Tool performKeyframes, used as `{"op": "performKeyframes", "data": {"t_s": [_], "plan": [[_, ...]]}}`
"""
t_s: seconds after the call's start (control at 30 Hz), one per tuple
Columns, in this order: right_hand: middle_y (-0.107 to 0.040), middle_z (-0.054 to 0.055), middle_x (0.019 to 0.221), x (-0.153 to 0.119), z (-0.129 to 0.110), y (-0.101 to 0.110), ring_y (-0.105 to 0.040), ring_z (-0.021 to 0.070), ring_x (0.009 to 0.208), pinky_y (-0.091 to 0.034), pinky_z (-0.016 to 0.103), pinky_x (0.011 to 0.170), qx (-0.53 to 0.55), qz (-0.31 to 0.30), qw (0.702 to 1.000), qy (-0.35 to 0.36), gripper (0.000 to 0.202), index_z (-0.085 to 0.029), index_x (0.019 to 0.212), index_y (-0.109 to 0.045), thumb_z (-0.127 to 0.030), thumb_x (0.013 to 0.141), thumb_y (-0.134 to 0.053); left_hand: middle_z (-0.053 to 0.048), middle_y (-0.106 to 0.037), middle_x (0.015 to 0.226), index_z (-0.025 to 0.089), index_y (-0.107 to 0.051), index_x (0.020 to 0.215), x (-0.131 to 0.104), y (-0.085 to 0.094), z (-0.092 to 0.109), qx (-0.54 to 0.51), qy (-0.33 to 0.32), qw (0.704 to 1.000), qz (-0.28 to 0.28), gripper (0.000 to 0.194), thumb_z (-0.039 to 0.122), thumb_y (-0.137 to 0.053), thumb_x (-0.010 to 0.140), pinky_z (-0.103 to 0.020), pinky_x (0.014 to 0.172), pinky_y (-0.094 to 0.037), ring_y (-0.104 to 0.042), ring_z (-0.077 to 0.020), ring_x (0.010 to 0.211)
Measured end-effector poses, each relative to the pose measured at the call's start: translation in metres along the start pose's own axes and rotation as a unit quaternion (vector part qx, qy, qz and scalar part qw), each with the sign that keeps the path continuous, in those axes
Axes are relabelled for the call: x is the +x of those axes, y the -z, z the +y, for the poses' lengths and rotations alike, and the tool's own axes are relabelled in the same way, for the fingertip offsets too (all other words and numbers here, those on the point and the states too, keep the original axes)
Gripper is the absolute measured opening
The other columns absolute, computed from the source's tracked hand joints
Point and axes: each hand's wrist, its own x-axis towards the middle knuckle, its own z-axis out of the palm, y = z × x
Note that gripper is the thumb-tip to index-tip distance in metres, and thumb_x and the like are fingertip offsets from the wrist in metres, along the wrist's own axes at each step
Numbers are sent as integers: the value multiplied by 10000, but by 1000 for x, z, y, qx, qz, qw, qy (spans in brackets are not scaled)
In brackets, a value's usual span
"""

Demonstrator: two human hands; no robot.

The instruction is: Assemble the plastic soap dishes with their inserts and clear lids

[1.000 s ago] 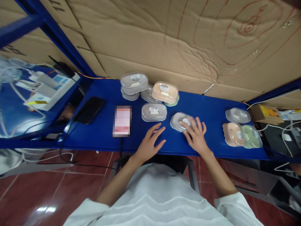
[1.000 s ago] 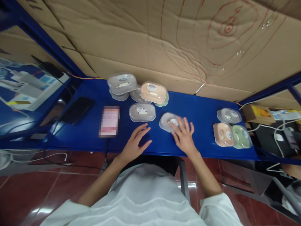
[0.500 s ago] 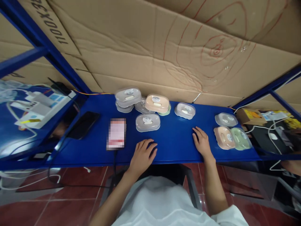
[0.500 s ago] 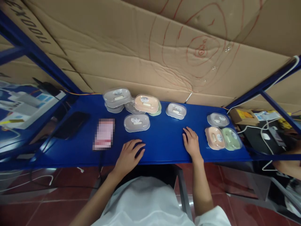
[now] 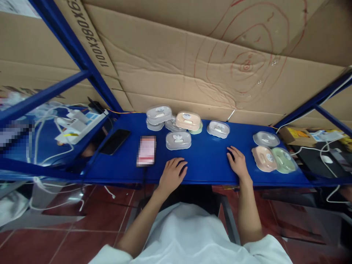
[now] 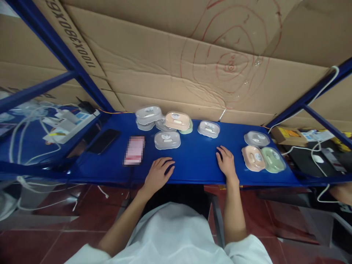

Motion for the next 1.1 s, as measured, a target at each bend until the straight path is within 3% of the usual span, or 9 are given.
{"op": "performKeyframes", "data": {"t_s": [0.27, 0.5, 0.6, 0.73, 0.87, 0.97, 1.03, 1.1], "plan": [[-673, 163, 1458, -1, 5, -5, -622, 333, 1372, -454, 616, 1181, 7, 6, 1000, 4, 498, -201, 1376, -702, -502, 1081, -437, -113, -700, 1338, 220, -722, 1230, -3, -6, -3, 1, -6, 1000, 27, 256, 300, -535, 1074, -504, 1102, -504, -635, -294, 1273], [-663, 164, 1469, 1, 3, -4, -611, 339, 1381, -442, 616, 1196, -2, -2, 1000, 2, 498, -199, 1383, -699, -478, 1071, -429, -166, -567, 1496, 206, -637, 1390, -7, -9, -2, -3, 7, 999, 45, 360, 321, -541, 1063, -561, 1176, -454, -534, -333, 1419], [-670, 174, 1454, 1, 1, -1, -620, 345, 1367, -457, 617, 1178, -12, -2, 1000, 4, 504, -185, 1369, -702, -474, 1071, -416, -142, -502, 1574, 245, -592, 1449, -9, 8, -6, -8, -23, 998, 52, 400, 335, -556, 1061, -536, 1202, -433, -495, -313, 1465], [-671, 203, 1436, 10, -14, 3, -620, 377, 1355, -486, 631, 1136, -19, -4, 1000, 16, 516, -164, 1388, -688, -471, 1073, -419, -132, -559, 1521, 247, -595, 1442, 9, 47, -30, 10, -42, 995, 88, 385, 339, -521, 1075, -530, 1190, -441, -536, -308, 1409], [-578, 153, 1563, 49, -58, -3, -537, 341, 1456, -447, 582, 1200, 6, -21, 994, 107, 528, -224, 1517, -583, -488, 1077, -457, -163, -510, 1582, 216, -524, 1523, 56, 67, -60, 55, -65, 995, 41, 533, 391, -607, 1027, -554, 1217, -415, -482, -347, 1476], [-369, 161, 1716, 97, -99, -23, -359, 341, 1591, -342, 591, 1274, 37, -16, 980, 196, 599, -222, 1587, -492, -536, 1077, -466, -162, -451, 1650, 228, -534, 1528, 91, 62, -72, 93, -115, 989, -26, 577, 430, -659, 1002, -556, 1219, -395, -433, -365, 1521], [-220, 156, 1778, 128, -119, -41, -211, 363, 1649, -264, 639, 1294, 48, -7, 978, 205, 683, -229, 1633, -413, -601, 1063, -471, -161, -521, 1592, 224, -592, 1475, 107, 56, -76, 99, -135, 984, -54, 527, 442, -669, 1002, -535, 1181, -420, -504, -361, 1457], [-235, 163, 1770, 151, -131, -58, -187, 381, 1652, -237, 677, 1288, 64, -5, 979, 194, 747, -234, 1649, -368, -662, 1046, -472, -149, -624, 1468, 220, -654, 1401, 116, 52, -78, 101, -147, 982, -70, 472, 457, -688, 995, -505, 1120, -452, -591, -349, 1343]]}}
